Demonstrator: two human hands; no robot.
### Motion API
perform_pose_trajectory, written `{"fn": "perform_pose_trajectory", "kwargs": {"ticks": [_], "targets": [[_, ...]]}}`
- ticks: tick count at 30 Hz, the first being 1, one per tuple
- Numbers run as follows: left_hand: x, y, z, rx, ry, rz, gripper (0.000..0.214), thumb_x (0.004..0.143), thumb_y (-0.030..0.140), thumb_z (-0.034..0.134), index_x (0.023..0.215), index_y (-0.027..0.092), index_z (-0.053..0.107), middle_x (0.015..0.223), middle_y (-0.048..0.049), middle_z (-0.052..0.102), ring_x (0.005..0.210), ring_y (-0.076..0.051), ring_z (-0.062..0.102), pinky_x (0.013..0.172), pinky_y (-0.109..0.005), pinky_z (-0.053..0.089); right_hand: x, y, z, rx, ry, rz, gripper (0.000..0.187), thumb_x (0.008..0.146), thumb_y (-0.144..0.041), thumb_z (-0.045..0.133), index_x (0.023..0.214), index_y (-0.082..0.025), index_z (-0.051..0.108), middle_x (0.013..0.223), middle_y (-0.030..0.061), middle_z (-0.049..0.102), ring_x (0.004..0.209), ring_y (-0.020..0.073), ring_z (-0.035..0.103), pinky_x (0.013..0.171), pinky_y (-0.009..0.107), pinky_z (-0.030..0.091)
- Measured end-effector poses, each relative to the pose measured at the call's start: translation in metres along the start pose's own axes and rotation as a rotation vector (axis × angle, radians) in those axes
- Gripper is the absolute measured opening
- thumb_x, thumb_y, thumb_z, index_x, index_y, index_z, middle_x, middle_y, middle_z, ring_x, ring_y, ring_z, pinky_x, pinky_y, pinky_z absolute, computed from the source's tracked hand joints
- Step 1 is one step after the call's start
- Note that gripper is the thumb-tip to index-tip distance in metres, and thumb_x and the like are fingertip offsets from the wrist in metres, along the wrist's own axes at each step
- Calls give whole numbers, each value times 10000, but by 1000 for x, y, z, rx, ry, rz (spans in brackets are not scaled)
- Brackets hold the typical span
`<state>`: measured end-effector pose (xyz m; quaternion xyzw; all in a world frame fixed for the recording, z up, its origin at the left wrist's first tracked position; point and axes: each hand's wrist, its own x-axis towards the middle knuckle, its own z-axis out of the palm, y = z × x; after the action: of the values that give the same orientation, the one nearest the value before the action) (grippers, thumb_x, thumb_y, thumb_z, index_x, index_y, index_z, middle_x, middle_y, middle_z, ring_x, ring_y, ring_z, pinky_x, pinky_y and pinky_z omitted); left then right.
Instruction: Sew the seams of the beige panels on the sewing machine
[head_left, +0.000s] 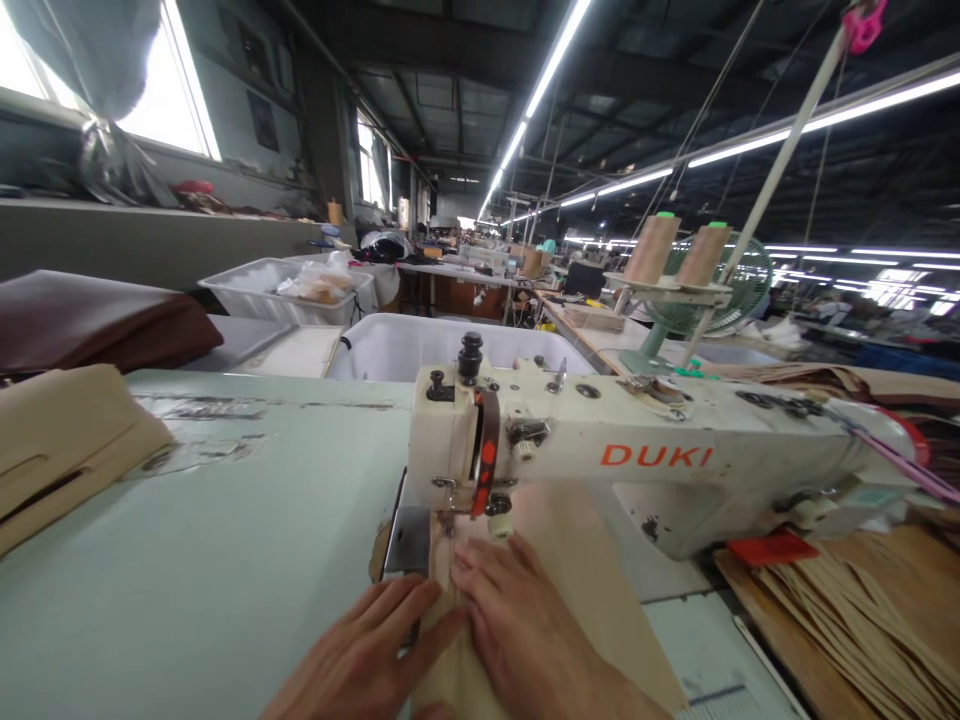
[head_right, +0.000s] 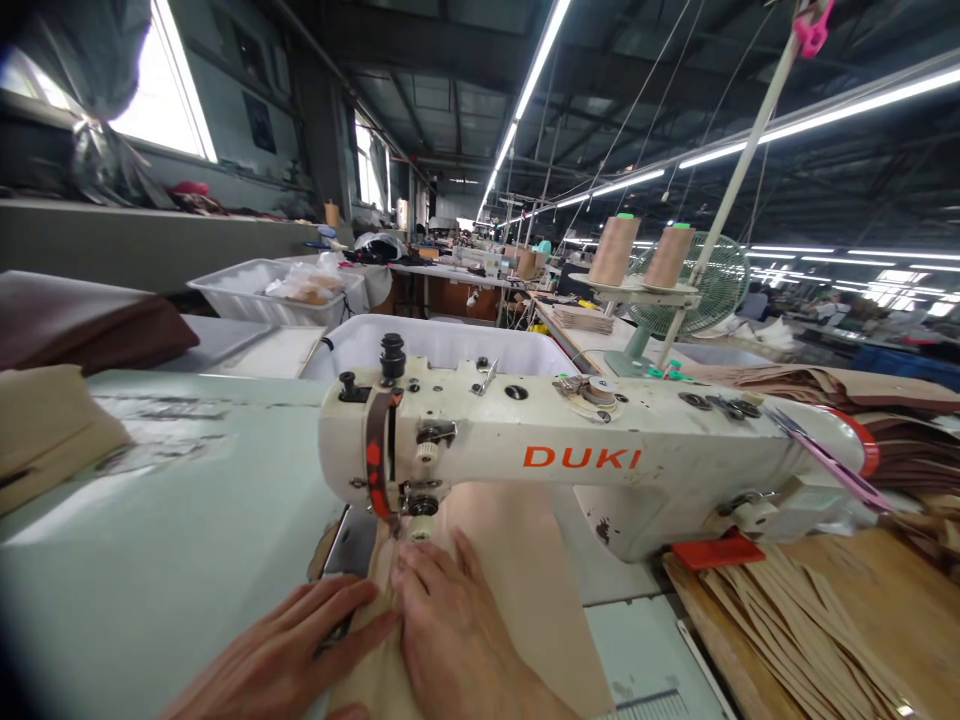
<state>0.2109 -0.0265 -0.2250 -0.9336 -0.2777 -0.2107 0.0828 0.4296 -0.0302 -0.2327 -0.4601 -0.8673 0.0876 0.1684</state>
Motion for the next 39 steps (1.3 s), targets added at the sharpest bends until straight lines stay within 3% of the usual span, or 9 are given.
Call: {"fn": "perform_pose_trajectory", "kwargs": {"ticks": [4, 9, 15, 18, 21, 27, 39], "targets": [[8, -6, -2, -13, -21, -16, 604, 812, 337, 723, 1371, 278, 501, 1223, -35, 632, 1067, -245, 614, 917, -325, 550, 7, 7, -5, 13, 8, -3, 423, 967, -126, 432, 1365, -255, 493, 1444, 11, 520, 1340, 191, 459, 1222, 472, 198], [18, -13, -2, 62, -25, 17, 533, 840, 321, 675, 1349, 250, 533, 1246, -42, 637, 1094, -253, 622, 917, -355, 577, 16, 15, -12, 31, 41, 12, 371, 988, -144, 436, 1318, -283, 532, 1402, -3, 557, 1300, 172, 499, 1222, 429, 191], [18, -20, 8, 175, 18, 63, 481, 891, 364, 613, 1346, 222, 544, 1241, -53, 653, 1075, -256, 647, 899, -383, 596, 21, 25, -14, 17, 55, -37, 368, 989, -185, 459, 1334, -275, 550, 1349, 25, 580, 1306, 208, 473, 1212, 442, 219], [12, -18, 11, 192, 6, 33, 460, 941, 382, 556, 1379, 247, 513, 1329, -51, 607, 1160, -253, 613, 946, -385, 577, 15, 23, -13, 23, 87, -7, 402, 991, -177, 471, 1371, -296, 528, 1335, 20, 585, 1272, 209, 493, 1168, 417, 318], [5, -13, 10, 118, 4, 0, 456, 945, 325, 528, 1395, 264, 484, 1323, -38, 606, 1185, -226, 598, 984, -341, 552, 4, 15, -10, 84, 116, 13, 343, 981, -147, 492, 1278, -287, 592, 1283, -5, 617, 1202, 182, 540, 1113, 361, 394], [5, -11, 2, -30, 14, 29, 487, 930, 321, 542, 1403, 275, 439, 1281, -5, 632, 1117, -193, 638, 940, -260, 569, -10, 3, 0, 30, 93, 0, 389, 952, -88, 486, 1318, -202, 551, 1365, 32, 584, 1293, 220, 491, 1195, 508, 272], [0, -35, 11, -18, -129, -41, 692, 922, 544, 573, 1523, 327, 308, 1467, -41, 494, 1272, -297, 554, 952, -457, 584, 9, 11, 5, -117, -4, 60, 457, 1001, -136, 415, 1452, -205, 441, 1475, 54, 487, 1370, 245, 428, 1208, 574, 222]]}}
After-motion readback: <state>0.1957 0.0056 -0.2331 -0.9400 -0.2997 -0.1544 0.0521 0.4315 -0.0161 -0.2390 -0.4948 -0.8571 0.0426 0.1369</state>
